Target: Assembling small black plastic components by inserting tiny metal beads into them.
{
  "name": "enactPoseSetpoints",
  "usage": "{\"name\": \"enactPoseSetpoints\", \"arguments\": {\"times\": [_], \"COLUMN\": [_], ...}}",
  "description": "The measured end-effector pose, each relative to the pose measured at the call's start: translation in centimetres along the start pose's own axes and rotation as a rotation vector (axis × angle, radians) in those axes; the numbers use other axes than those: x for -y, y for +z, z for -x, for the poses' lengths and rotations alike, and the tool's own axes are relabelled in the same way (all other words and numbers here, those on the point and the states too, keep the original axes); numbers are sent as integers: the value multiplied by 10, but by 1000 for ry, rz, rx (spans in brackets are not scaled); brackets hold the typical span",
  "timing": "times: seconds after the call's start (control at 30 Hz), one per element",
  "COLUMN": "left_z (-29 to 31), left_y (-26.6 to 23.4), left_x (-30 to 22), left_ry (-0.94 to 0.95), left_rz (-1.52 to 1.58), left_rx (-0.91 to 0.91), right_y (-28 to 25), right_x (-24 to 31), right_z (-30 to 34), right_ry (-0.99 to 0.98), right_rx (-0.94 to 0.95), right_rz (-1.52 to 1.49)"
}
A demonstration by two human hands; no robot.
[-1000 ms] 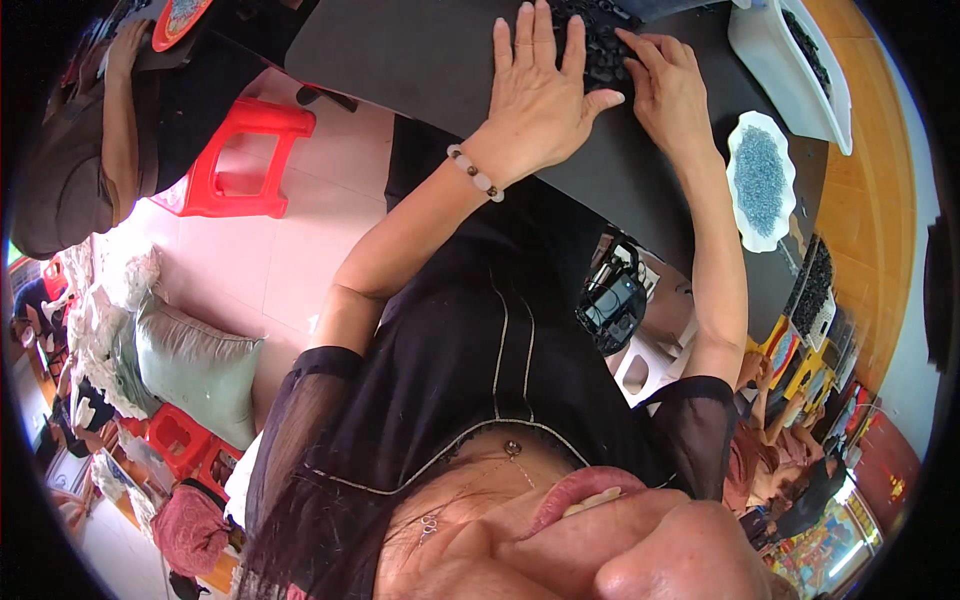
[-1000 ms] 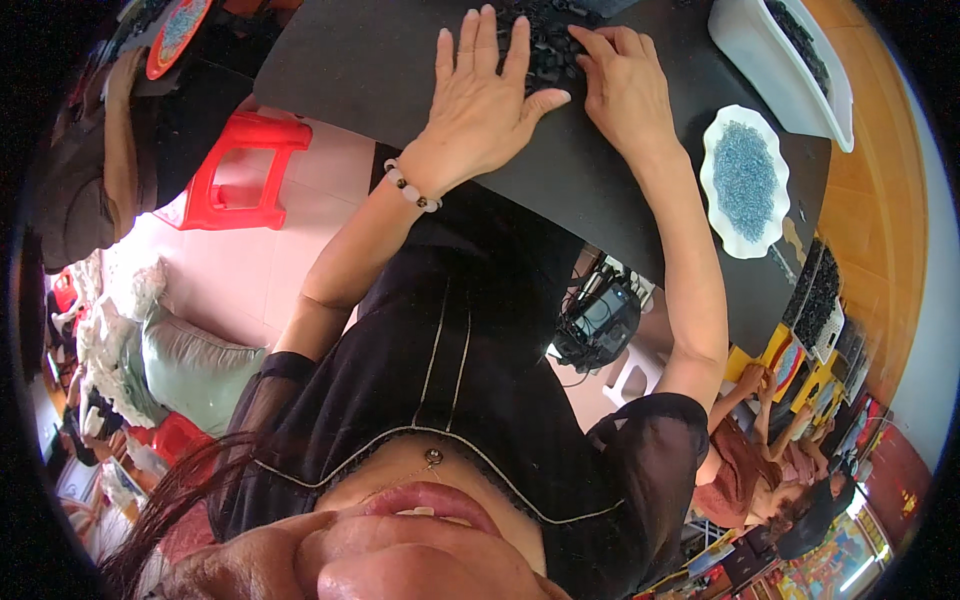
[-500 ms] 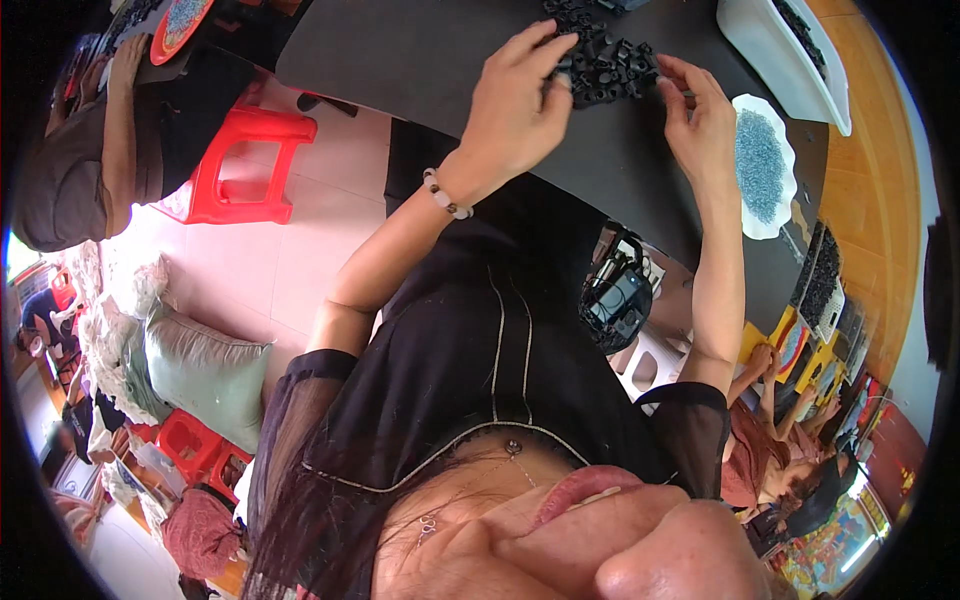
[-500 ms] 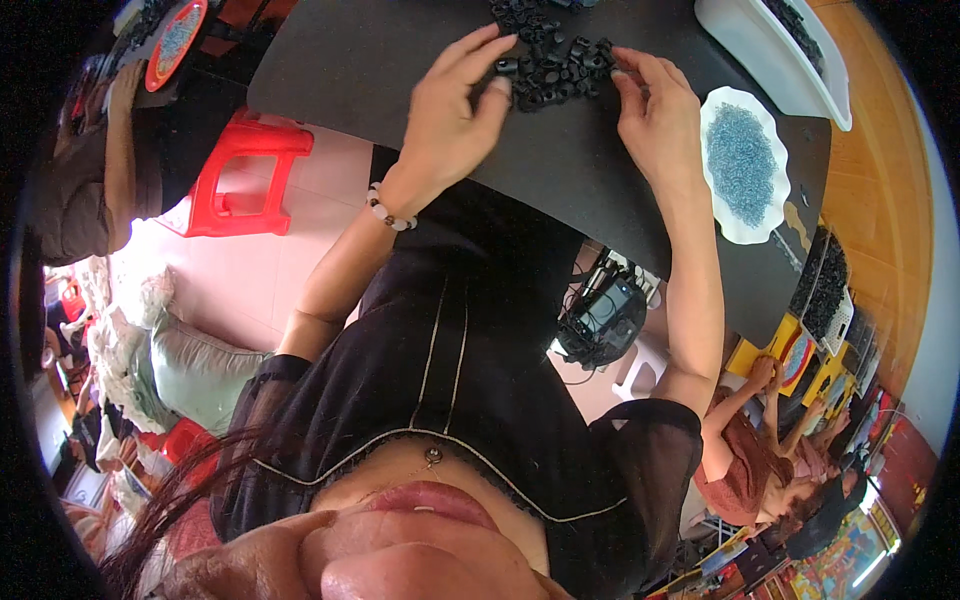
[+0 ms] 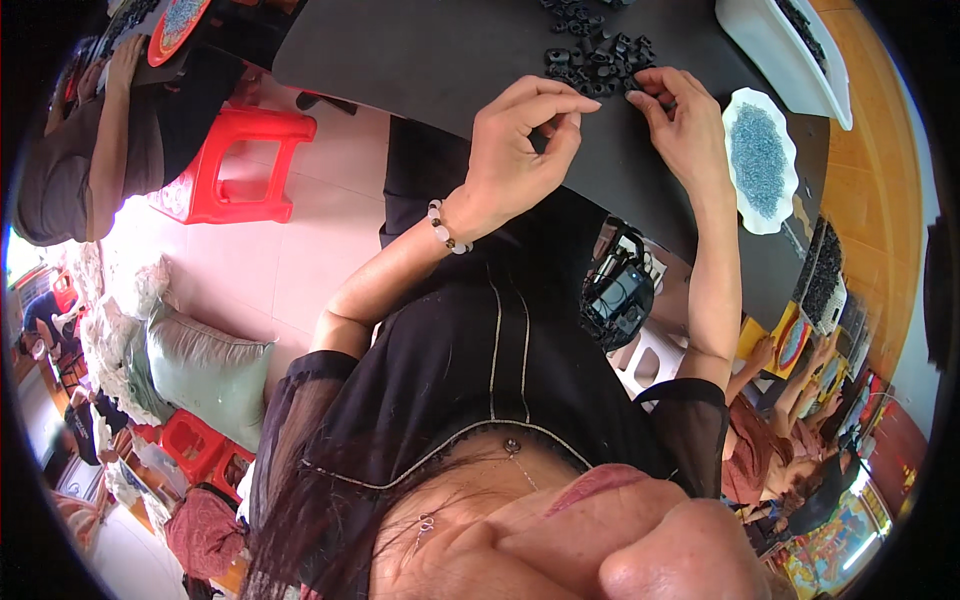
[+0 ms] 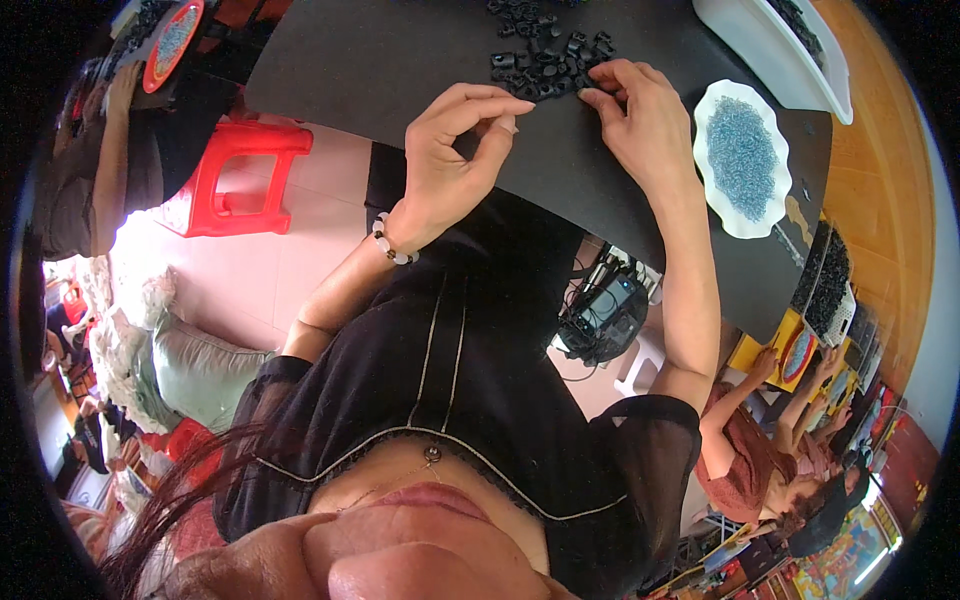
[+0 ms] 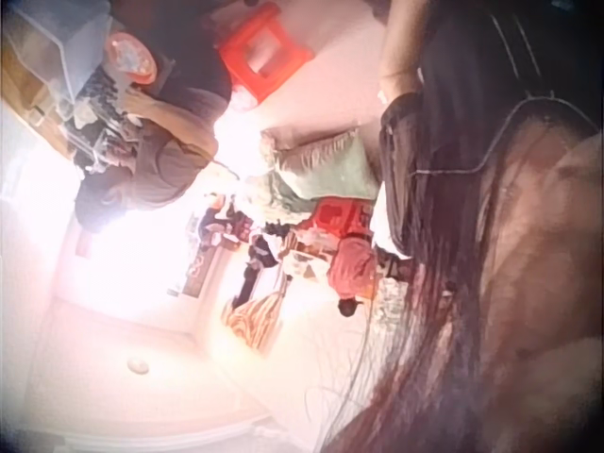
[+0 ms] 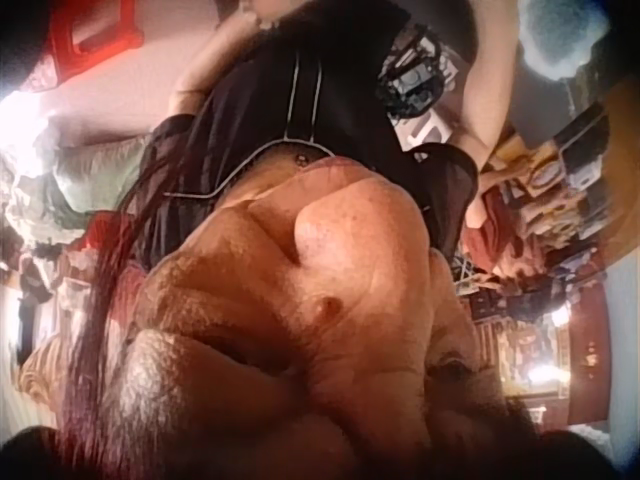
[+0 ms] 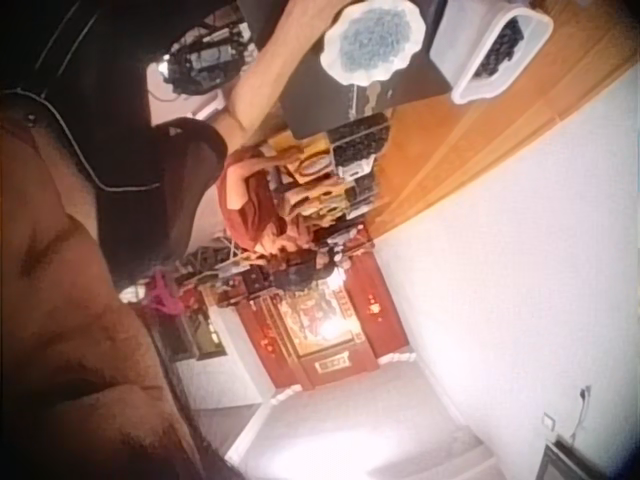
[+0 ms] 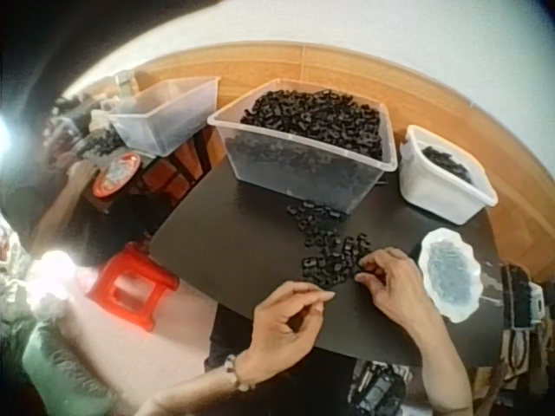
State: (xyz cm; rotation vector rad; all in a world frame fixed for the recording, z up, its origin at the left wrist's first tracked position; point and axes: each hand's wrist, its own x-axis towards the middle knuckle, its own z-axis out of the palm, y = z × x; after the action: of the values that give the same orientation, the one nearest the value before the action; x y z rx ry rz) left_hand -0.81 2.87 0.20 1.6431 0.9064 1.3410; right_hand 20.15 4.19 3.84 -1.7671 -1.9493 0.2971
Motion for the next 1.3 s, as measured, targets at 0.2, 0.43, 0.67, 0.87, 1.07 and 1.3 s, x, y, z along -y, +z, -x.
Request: {"name": "enactPoseSetpoints", "arguments": {"times": [0.2, 0.43, 0.67, 0.87, 1.07, 1.3], "left_z": [1, 2, 9, 7, 4, 1], "left_y": [5, 29, 32, 36, 46, 54], "left_x": [1, -15, -17, -31, -29, -23], "left_ry": [-81, -62, -137, -334, -399, -424], "left_rz": [92, 244, 170, 315, 285, 393], "left_rx": [47, 55, 163, 278, 374, 442], "right_y": [-7, -19, -22, -32, -29, -44], "right_x": [0, 13, 28, 16, 3, -8], "right_z": [11, 52, 71, 81, 90, 93], "right_ry": [63, 248, -11, -353, -365, -339], "right_rx": [-39, 110, -133, -268, -277, -246], "right_rz": [-160, -1012, -425, -78, -84, -119]}}
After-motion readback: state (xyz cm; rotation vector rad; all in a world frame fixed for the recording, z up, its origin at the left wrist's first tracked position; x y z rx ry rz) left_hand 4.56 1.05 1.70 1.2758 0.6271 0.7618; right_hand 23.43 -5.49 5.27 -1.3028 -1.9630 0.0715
